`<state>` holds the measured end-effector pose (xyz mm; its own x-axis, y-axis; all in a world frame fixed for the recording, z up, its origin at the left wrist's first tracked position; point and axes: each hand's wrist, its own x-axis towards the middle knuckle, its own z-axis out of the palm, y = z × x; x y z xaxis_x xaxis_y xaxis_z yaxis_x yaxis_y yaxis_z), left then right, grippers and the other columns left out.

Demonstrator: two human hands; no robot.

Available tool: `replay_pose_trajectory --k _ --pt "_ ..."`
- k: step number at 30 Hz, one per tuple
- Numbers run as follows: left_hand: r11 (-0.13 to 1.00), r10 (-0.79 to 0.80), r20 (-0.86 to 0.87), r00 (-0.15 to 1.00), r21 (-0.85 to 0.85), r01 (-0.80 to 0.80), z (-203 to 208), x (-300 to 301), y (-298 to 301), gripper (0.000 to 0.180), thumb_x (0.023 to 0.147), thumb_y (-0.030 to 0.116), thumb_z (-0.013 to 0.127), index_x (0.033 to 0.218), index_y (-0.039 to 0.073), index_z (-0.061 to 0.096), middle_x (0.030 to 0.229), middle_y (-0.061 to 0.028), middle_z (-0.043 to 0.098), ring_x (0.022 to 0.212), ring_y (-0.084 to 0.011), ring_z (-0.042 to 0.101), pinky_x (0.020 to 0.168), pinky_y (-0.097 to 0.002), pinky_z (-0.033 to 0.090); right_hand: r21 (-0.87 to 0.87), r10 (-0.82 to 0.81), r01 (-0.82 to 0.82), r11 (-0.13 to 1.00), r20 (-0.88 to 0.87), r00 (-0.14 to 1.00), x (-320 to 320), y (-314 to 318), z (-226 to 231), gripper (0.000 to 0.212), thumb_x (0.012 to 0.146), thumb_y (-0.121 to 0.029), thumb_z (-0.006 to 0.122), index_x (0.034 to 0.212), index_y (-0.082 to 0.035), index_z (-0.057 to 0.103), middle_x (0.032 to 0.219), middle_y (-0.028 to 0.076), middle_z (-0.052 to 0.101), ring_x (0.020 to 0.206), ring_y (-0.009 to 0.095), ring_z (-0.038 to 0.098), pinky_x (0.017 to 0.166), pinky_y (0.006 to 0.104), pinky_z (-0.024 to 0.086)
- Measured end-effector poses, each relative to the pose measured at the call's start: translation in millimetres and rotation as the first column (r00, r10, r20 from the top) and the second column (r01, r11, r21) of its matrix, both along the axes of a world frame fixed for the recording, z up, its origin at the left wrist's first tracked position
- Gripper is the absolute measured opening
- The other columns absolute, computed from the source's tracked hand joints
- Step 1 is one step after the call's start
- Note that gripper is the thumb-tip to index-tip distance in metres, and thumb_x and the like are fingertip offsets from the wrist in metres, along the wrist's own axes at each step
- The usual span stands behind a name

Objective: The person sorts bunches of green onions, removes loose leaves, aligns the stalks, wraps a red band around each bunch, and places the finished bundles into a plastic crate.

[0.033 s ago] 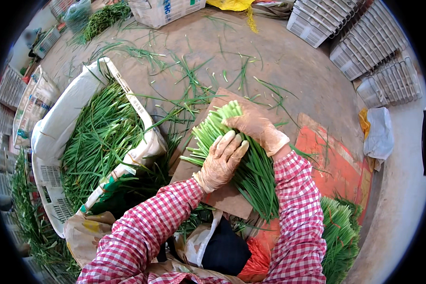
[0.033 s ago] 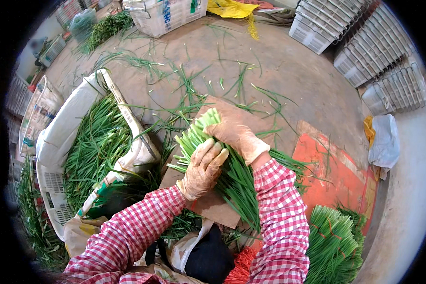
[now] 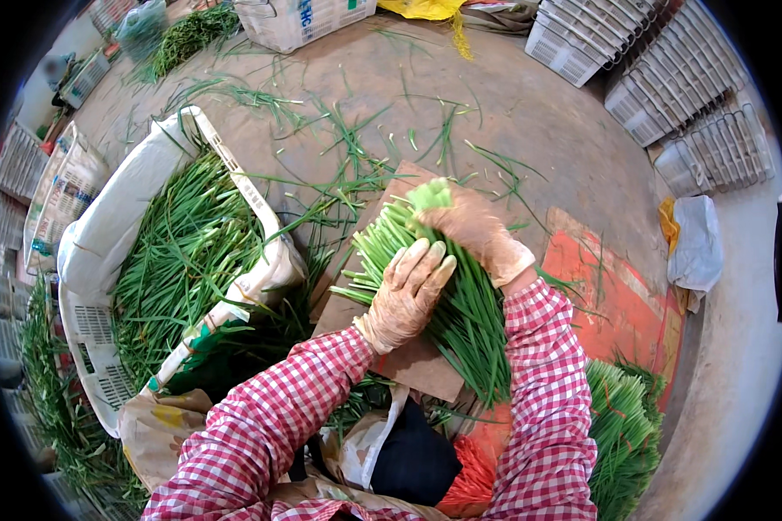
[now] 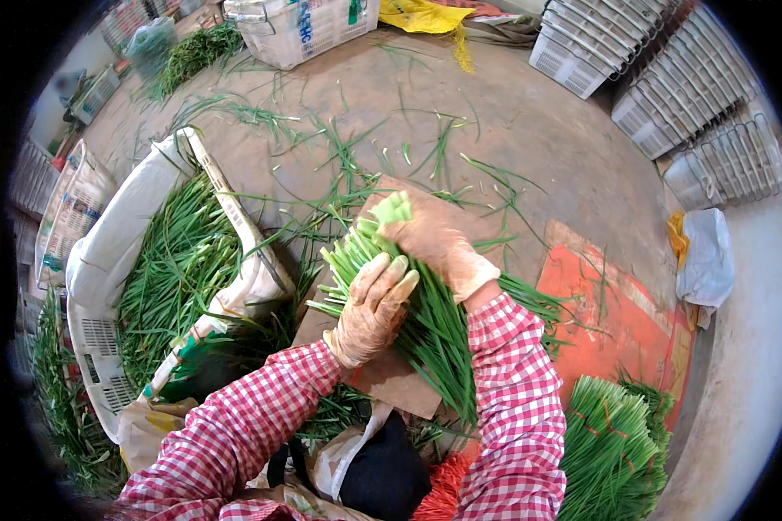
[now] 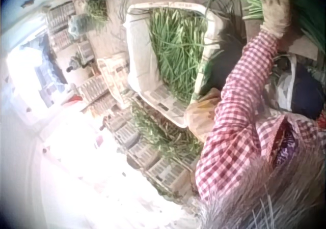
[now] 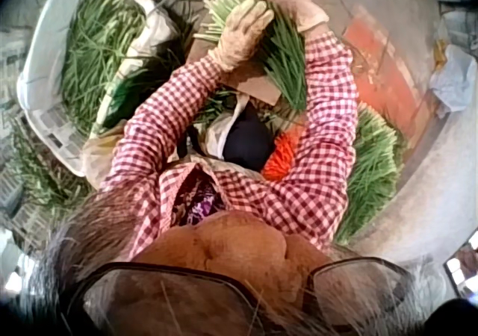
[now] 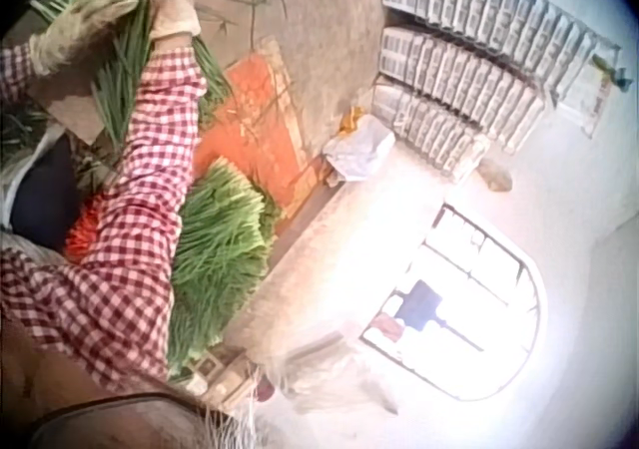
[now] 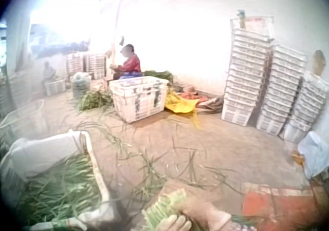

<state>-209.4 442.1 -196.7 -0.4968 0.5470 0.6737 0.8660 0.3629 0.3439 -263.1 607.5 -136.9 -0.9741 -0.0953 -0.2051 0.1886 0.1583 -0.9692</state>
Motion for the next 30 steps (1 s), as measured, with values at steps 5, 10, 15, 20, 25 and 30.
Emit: replay_pose_trajectory --k 5,10,15,20,25,30 --pt "1.0 -0.004 0.027 1.0 0.016 0.003 -1.8 -1.8 -0.1 0.068 0.068 0.0 0.059 0.133 0.003 0.04 0.138 -0.0195 0.039 0.128 -0.0367 0.038 0.105 -0.0439 0.033 -0.345 -0.184 0.165 0.924 -0.023 0.983 22.6 13.8 18.1 0.031 0.087 -0.021 0.065 0.112 -0.005 0.058 0.096 0.005 0.065 0.075 0.011 0.061 0.065 0.0237 0.049" --pt "0.987 -0.048 0.152 0.987 -0.148 0.07 -0.1 -0.6 -12.0 0.067 0.078 0.024 0.057 0.136 -0.001 0.035 0.139 -0.0221 0.036 0.128 -0.0383 0.036 0.108 -0.0459 0.026 0.324 -0.126 0.193 0.926 -0.216 0.968 24.9 -12.4 39.7 0.047 0.08 -0.03 0.072 0.115 -0.003 0.058 0.1 0.009 0.066 0.089 0.016 0.062 0.074 0.0313 0.051" --pt "0.999 0.006 0.053 0.999 -0.051 -0.004 6.9 -2.4 -8.1 0.053 0.084 0.034 0.054 0.125 0.001 0.048 0.13 -0.0192 0.046 0.123 -0.0356 0.041 0.104 -0.0484 0.028 0.071 -0.166 0.192 0.979 -0.272 0.948 19.6 -18.2 13.4 0.024 0.083 -0.021 0.07 0.097 -0.003 0.064 0.079 -0.001 0.062 0.069 0.007 0.055 0.059 0.0247 0.045" --pt "0.996 -0.016 0.015 1.0 0.087 0.014 18.3 -7.2 -4.6 0.051 0.09 0.042 0.047 0.123 0.003 0.05 0.127 -0.0148 0.048 0.126 -0.0359 0.039 0.106 -0.0501 0.026 -0.226 -0.289 0.244 0.943 -0.195 0.937 21.4 -19.2 9.2 0.025 0.085 -0.014 0.064 0.105 0.0 0.064 0.084 0.002 0.065 0.077 0.009 0.059 0.067 0.0256 0.048" --pt "0.911 -0.302 0.453 0.839 0.397 0.113 18.6 -17.9 -5.4 0.052 0.095 0.042 0.042 0.118 0.0 0.06 0.128 -0.0167 0.054 0.124 -0.0322 0.046 0.105 -0.039 0.033 -0.404 -0.279 0.163 0.9 -0.247 0.928 28.5 -5.1 16.2 0.02 0.086 -0.019 0.065 0.093 0.0 0.066 0.072 0.002 0.061 0.06 0.008 0.054 0.052 0.0229 0.043" --pt "0.973 0.062 0.059 0.996 -0.226 -0.047 -7.4 -13.8 26.9 0.043 0.089 0.019 0.055 0.131 0.011 0.049 0.126 -0.0086 0.054 0.123 -0.0273 0.045 0.104 -0.0389 0.035 -0.33 -0.399 0.299 0.895 -0.297 0.867 75.0 32.4 70.1 0.026 0.086 -0.025 0.065 0.094 -0.001 0.066 0.067 0.001 0.058 0.054 0.008 0.051 0.048 0.022 0.042"
